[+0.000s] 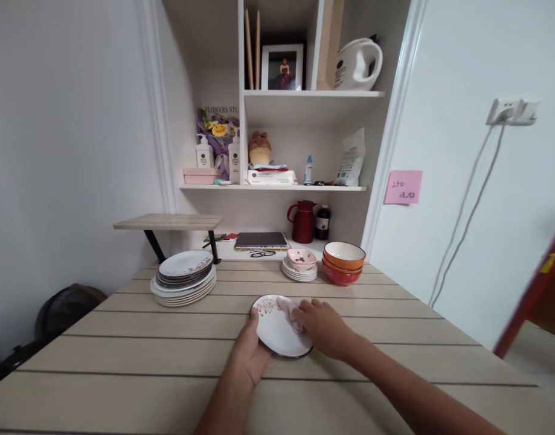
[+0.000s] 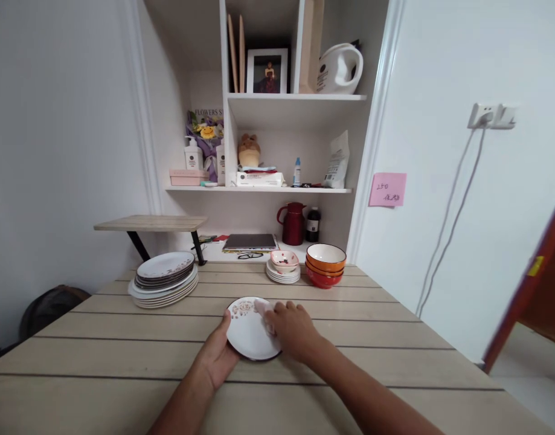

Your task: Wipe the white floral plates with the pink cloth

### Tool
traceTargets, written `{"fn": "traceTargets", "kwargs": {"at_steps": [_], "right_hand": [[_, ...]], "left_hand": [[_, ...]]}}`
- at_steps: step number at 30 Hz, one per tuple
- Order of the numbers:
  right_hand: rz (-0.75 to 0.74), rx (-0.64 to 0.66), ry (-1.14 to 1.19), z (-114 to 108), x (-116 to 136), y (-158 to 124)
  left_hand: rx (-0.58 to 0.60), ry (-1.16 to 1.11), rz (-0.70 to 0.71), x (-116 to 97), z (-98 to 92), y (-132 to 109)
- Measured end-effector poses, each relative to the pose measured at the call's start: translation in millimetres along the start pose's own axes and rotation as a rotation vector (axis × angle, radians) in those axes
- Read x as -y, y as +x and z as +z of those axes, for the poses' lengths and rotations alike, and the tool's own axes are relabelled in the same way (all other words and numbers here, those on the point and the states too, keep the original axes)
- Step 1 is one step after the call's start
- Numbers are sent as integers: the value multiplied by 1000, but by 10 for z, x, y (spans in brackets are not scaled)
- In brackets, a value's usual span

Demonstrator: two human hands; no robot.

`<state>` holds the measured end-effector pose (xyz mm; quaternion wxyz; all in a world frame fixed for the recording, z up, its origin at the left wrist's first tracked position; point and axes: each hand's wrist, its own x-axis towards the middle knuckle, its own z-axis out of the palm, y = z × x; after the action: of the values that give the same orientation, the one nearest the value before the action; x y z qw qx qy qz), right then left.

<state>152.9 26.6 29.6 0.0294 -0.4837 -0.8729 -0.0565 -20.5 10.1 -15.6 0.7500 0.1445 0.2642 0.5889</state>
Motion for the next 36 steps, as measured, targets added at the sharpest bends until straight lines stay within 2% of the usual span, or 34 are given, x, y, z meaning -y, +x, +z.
{"fn": "traceTargets", "kwargs": {"at_steps": [3,6,8,10,14,17,21,24,26,28,30,33,36], "right_hand": [[-131,57,141,-51,73,-179],[-300,-13,358,-8,286,-69],[-262,-83,324,46,431,123],[-160,-113,271,83,523,334],[-10,-113,156,96,464,577],[65,-101,104,109,287,494],[107,-70,-2,76,131,105],[47,2,10,-36,161,-173],[-89,34,163,-92,244,-232],[-236,22,373,-83,354,-158],[-280,-47,455,-14,466,25],[-72,-129,376,100,573,363],[90,-136,231,126,532,590]], "left_hand": [[49,13,-17,-5,-23,-1],[126,31,-31,-16,-88,43],[193,33,-42,-22,-131,80],[212,35,-26,-22,-149,101],[65,44,54,-3,-94,77],[-40,44,80,15,-19,32],[-74,49,55,26,42,-8],[-77,43,32,15,50,-18],[-43,27,8,2,31,-18],[17,11,-22,-9,-9,-6],[75,1,-36,-12,-65,25],[147,-29,-2,-4,-143,94],[130,-55,13,6,-157,130]]}}
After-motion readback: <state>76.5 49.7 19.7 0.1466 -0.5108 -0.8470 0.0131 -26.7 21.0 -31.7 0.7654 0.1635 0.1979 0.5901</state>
